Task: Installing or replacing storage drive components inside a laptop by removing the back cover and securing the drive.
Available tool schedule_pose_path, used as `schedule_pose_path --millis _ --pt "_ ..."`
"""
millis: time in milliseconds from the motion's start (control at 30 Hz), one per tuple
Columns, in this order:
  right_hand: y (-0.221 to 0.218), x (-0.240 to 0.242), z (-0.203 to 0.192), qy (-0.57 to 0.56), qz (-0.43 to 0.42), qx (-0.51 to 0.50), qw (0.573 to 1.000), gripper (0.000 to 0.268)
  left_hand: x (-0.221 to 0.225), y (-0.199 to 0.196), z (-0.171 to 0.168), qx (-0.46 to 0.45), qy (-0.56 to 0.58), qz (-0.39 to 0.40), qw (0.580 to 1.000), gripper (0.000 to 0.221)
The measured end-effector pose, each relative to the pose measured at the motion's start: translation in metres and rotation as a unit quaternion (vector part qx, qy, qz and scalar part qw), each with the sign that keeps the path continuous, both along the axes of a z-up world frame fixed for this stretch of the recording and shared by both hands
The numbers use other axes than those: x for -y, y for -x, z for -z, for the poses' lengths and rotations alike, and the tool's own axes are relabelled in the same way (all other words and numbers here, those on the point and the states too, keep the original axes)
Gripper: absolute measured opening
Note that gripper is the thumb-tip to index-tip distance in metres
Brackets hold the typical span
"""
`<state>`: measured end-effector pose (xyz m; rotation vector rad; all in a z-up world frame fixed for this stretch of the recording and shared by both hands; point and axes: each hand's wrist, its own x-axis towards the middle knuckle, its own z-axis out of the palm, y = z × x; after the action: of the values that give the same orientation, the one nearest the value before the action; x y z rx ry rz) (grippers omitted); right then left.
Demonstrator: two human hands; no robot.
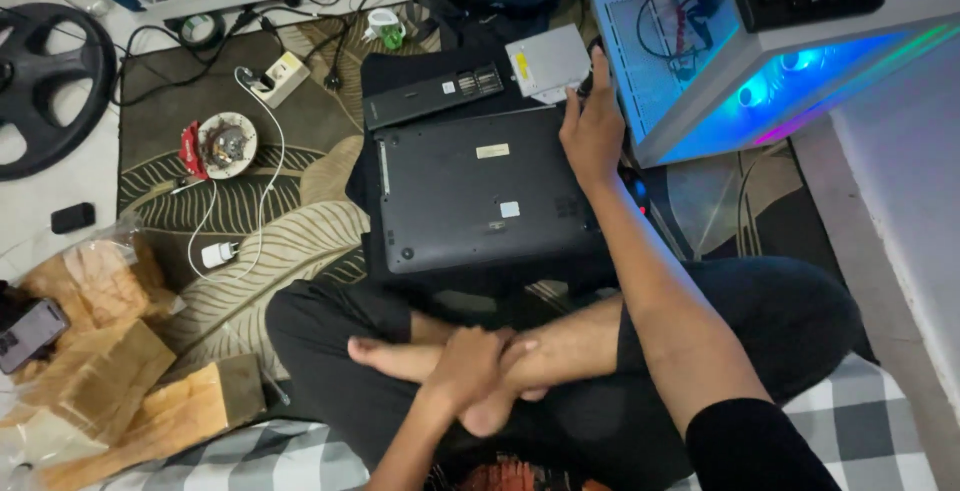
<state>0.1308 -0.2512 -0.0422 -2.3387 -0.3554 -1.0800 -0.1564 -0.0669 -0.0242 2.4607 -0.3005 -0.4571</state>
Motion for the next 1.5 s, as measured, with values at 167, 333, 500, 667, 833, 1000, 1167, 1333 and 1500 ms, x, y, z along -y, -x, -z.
schedule_pose_path --millis 167,333,500,667,833,1000,1167,1333,1500 --pt "0.003 0.002 -0.007 0.016 -0.009 0.015 1.0 0.071 -0.002 0.011 0.031 0.031 0.035 -0.028 0.999 0.05" --pt "-0.002 0.001 -0.004 -0.024 -0.028 -0.02 0.999 0.073 0.003 0.005 0.02 0.05 0.12 -0.046 0.99 0.051" --pt "-0.001 0.003 0.001 -0.042 -0.038 0.018 0.998 0.069 -0.044 -0.01 0.026 -0.159 0.374 -0.021 0.913 0.035" --pt "0.007 -0.003 -0.007 -0.124 -0.041 -0.049 0.99 0.084 -0.099 -0.064 -0.048 0.098 0.29 -0.278 0.91 0.022" --pt "-0.003 0.007 -0.007 -0.392 -0.093 -0.142 0.904 0.034 -0.11 -0.119 -0.04 0.234 0.193 -0.32 0.898 0.036" --pt "0.003 0.022 0.019 -0.512 -0.21 -0.224 0.802 0.021 -0.089 -0.131 -0.006 0.196 0.108 -0.281 0.933 0.074" --pt "0.024 0.027 0.023 -0.484 -0.193 -0.257 0.814 0.026 -0.091 -0.121 0.001 0.188 0.085 -0.279 0.938 0.078" --pt "0.061 0.025 0.005 -0.422 -0.189 -0.272 0.844 0.035 -0.088 -0.098 -0.004 0.164 0.097 -0.277 0.942 0.079" --pt "0.067 -0.008 -0.023 -0.34 -0.184 -0.19 0.903 0.094 -0.09 -0.107 -0.022 0.158 0.112 -0.28 0.94 0.075"
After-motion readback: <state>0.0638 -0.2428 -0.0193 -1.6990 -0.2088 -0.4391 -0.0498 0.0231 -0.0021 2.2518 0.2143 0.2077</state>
